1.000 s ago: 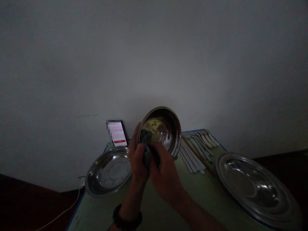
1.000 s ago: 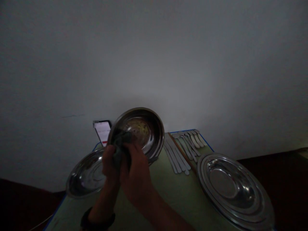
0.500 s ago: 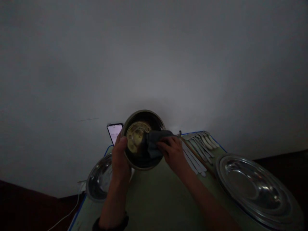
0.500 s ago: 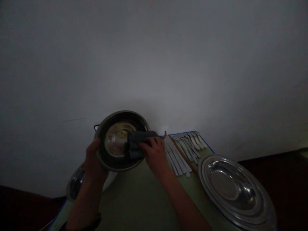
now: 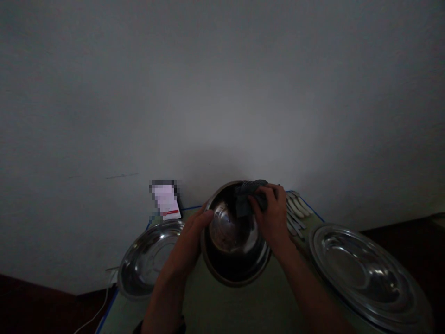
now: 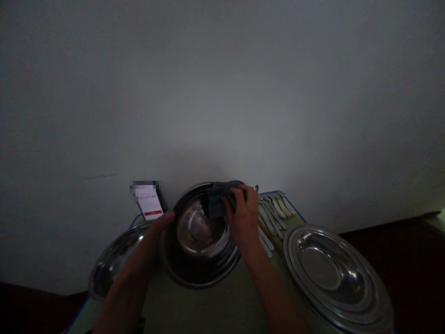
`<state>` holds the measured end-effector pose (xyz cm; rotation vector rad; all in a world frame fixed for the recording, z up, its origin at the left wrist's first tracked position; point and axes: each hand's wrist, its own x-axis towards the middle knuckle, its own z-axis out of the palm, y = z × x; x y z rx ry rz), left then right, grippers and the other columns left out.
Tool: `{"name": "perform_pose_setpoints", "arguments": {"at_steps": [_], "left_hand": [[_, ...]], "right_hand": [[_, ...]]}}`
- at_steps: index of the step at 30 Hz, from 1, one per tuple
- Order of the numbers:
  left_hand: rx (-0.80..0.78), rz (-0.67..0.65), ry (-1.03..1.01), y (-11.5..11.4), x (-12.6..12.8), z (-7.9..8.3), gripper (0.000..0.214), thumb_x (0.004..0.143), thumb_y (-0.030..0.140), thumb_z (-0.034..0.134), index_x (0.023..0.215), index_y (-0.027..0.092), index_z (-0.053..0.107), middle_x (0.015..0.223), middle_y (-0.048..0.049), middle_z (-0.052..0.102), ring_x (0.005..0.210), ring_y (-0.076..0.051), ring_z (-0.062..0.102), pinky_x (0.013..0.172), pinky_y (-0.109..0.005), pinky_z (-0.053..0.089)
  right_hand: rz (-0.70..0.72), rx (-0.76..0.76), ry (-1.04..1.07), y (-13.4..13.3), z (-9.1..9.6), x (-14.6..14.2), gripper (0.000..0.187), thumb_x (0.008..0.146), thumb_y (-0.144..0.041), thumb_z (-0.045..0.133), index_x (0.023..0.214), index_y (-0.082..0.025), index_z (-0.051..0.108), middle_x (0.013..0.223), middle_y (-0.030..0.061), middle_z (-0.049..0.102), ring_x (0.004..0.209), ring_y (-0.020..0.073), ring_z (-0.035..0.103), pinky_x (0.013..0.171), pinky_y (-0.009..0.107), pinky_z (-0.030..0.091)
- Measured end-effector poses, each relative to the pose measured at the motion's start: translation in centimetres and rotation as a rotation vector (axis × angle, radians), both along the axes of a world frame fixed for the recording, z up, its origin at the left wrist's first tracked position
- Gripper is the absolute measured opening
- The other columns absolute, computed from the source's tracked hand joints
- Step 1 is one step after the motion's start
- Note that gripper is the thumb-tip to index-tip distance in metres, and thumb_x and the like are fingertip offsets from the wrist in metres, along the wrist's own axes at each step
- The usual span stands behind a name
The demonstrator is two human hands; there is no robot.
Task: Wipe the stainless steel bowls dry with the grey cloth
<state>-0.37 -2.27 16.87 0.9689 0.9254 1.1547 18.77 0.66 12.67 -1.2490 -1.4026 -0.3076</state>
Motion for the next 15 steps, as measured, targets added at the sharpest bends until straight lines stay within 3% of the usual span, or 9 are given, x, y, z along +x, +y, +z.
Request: {"name": "perform_pose_setpoints", "arguments": {"at_steps": [6, 11, 15], "left_hand": [[-0.052, -0.114, 0.038, 0.4, -0.1, -0.1, 0.037, 0.071, 0.046, 0.072, 0.091, 0.015, 0.076, 0.076, -0.0067, 0.077, 0.092, -0.029, 0.07, 0.085, -0.037, 0.052], [-0.094, -0.218, 0.057, 0.8, -0.2, -0.3, 0.043, 0.071, 0.053, 0.07, 0.086, 0.013, 0.075, 0.059, -0.0037, 0.073, 0.076, -0.025, 0.07, 0.075, -0.034, 0.053], [-0.116, -0.228, 0.049, 0.8, -0.2, -0.4, 0.047, 0.071, 0.055, 0.07, 0.096, 0.015, 0.075, 0.071, -0.0036, 0.076, 0.086, -0.026, 0.071, 0.088, -0.035, 0.051]], "right_hand": [[0.032, -0.051, 0.002, -0.9, 1.4, -0.1, 0.01, 0.086, -0.025, 0.057, 0.096, -0.021, 0.055, 0.1, 0.0086, 0.055, 0.098, 0.0254, 0.053, 0.087, 0.044, 0.046], [0.184, -0.1, -0.07, -1.9, 2.6, -0.5, 0.012, 0.087, -0.022, 0.057, 0.099, -0.022, 0.055, 0.099, 0.0071, 0.06, 0.096, 0.0238, 0.056, 0.087, 0.042, 0.048], [0.32, -0.076, -0.073, -2.3, 2.5, -1.7, 0.013, 0.09, -0.02, 0.055, 0.102, -0.022, 0.056, 0.103, 0.0069, 0.064, 0.102, 0.0215, 0.059, 0.092, 0.041, 0.049]]}}
